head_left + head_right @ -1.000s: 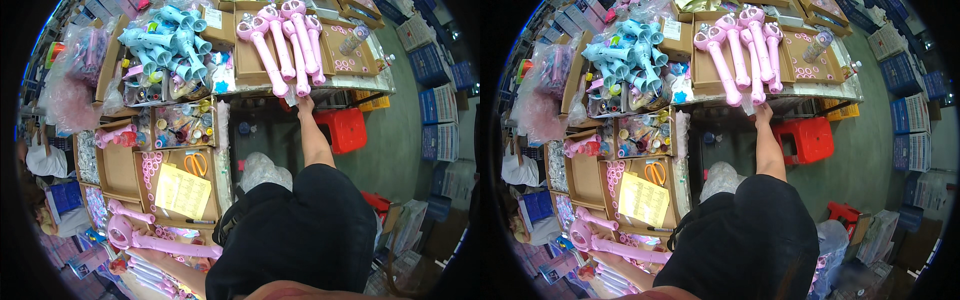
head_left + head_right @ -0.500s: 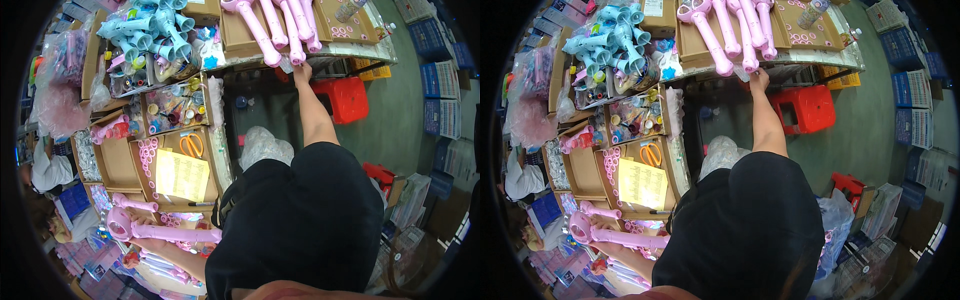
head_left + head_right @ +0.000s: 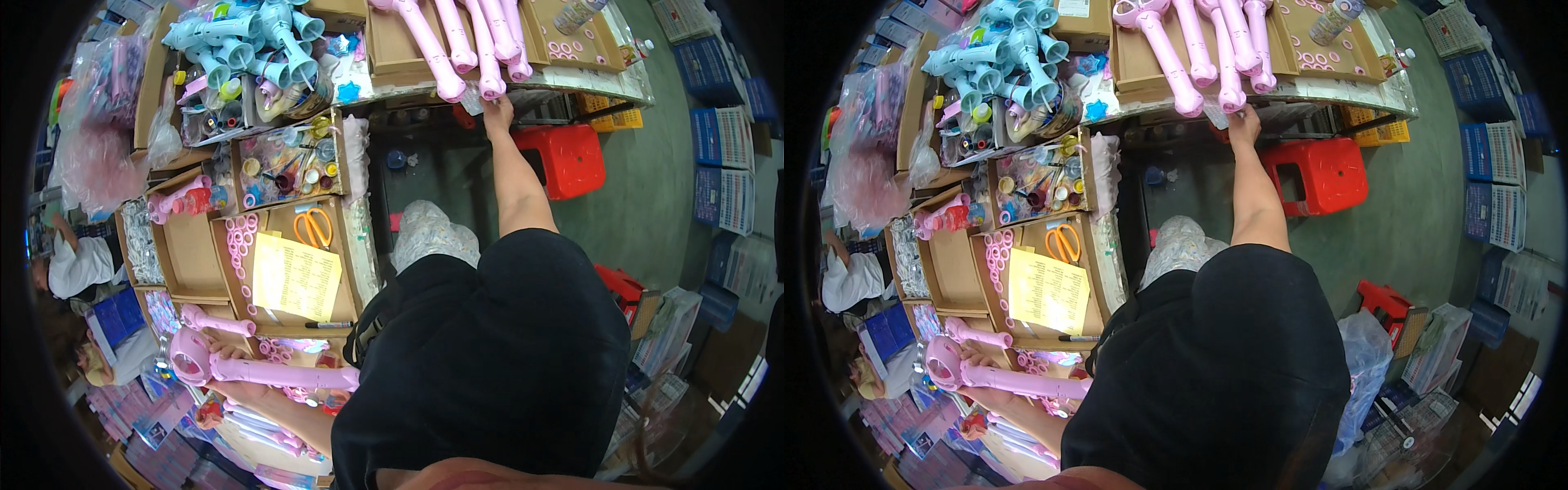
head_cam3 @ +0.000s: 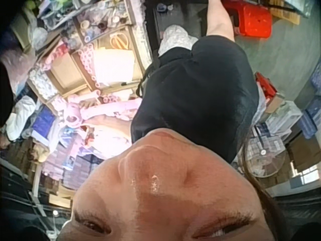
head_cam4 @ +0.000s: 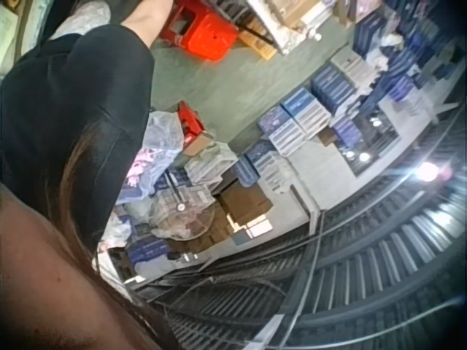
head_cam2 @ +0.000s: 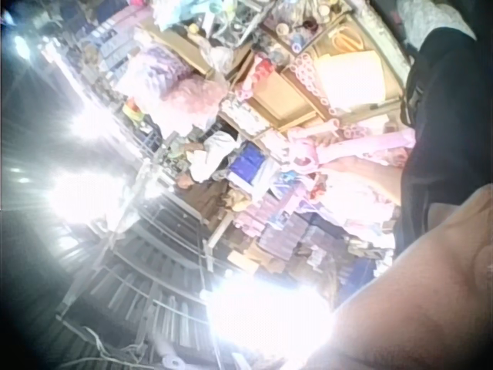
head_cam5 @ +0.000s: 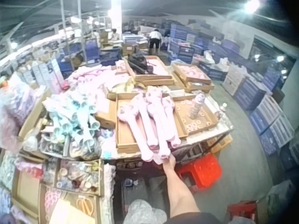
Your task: The person assembles pink plastic magic wands by attaching decorative wings and small rings to the wand heads. They wipe the wand surfaces with a cloth, peel off labels, and place the finished wands into a cardboard box.
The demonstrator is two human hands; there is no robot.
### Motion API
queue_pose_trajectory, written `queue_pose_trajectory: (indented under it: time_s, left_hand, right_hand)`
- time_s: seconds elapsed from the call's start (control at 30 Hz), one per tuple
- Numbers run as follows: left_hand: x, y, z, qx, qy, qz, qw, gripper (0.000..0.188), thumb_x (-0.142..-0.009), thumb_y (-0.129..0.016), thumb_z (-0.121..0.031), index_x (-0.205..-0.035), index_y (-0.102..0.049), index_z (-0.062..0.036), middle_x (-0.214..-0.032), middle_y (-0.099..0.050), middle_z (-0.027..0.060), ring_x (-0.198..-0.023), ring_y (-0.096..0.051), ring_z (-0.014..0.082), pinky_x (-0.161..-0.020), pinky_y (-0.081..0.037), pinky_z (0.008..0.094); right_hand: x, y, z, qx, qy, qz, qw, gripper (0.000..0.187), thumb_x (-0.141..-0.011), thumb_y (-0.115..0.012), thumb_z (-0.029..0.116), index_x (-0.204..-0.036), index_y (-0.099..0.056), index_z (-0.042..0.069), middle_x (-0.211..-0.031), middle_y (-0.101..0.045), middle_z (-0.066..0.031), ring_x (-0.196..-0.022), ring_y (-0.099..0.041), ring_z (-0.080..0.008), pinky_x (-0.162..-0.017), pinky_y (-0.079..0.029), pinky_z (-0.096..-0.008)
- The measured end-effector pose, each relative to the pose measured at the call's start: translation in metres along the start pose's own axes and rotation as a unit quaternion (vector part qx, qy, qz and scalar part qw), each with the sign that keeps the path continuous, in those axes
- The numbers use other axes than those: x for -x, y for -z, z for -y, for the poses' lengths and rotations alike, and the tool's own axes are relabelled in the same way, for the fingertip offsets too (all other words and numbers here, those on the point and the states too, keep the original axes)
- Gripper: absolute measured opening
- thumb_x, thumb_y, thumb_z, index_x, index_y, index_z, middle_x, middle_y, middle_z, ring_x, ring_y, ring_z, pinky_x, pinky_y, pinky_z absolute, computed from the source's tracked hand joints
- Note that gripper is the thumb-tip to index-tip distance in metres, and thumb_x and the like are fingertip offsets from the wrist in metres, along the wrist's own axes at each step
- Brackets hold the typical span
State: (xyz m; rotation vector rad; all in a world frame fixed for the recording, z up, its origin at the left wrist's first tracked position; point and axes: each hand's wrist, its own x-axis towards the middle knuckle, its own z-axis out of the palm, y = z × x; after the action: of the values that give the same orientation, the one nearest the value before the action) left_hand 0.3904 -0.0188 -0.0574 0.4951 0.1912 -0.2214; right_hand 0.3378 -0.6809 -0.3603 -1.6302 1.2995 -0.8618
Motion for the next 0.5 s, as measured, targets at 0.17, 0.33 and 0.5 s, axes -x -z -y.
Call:
queue_pose_trajectory:
  time_s: [0.17, 0.33, 0.5]
  left_hand:
    - [0.004, 0.006, -0.004, -0.015, -0.007, 0.000, 1.000, 0.082, -0.085, -0.057, -0.058, -0.136, -0.030, 0.0011, -0.109, -0.051, 0.0097, -0.084, -0.053, 0.0198, -0.073, -0.046, 0.0327]
    - [0.005, 0.006, -0.003, 0.002, 0.012, 0.026, 1.000, 0.080, -0.086, -0.056, -0.057, -0.133, -0.032, 0.0019, -0.108, -0.051, 0.0098, -0.083, -0.054, 0.0203, -0.073, -0.047, 0.0336]
    - [0.010, 0.004, -0.002, -0.048, -0.040, -0.031, 0.998, 0.077, -0.087, -0.056, -0.055, -0.132, -0.033, 0.0031, -0.107, -0.051, 0.0095, -0.080, -0.054, 0.0199, -0.070, -0.048, 0.0338]
  right_hand:
    - [0.001, 0.004, 0.005, 0.017, -0.027, 0.048, 0.998, 0.033, -0.076, -0.072, 0.011, -0.107, -0.065, 0.002, -0.097, -0.067, -0.0082, -0.087, -0.061, -0.0172, -0.079, -0.046, -0.0330]
    - [0.001, 0.007, -0.005, -0.084, -0.106, 0.140, 0.981, 0.024, -0.074, -0.076, 0.015, -0.090, -0.068, 0.001, -0.082, -0.066, -0.0041, -0.077, -0.059, -0.0133, -0.073, -0.046, -0.0290]
    - [0.014, 0.027, -0.007, -0.074, -0.211, 0.132, 0.966, 0.022, -0.075, -0.075, 0.014, -0.094, -0.066, 0.008, -0.083, -0.062, 0.0015, -0.073, -0.054, -0.0110, -0.064, -0.042, -0.0262]
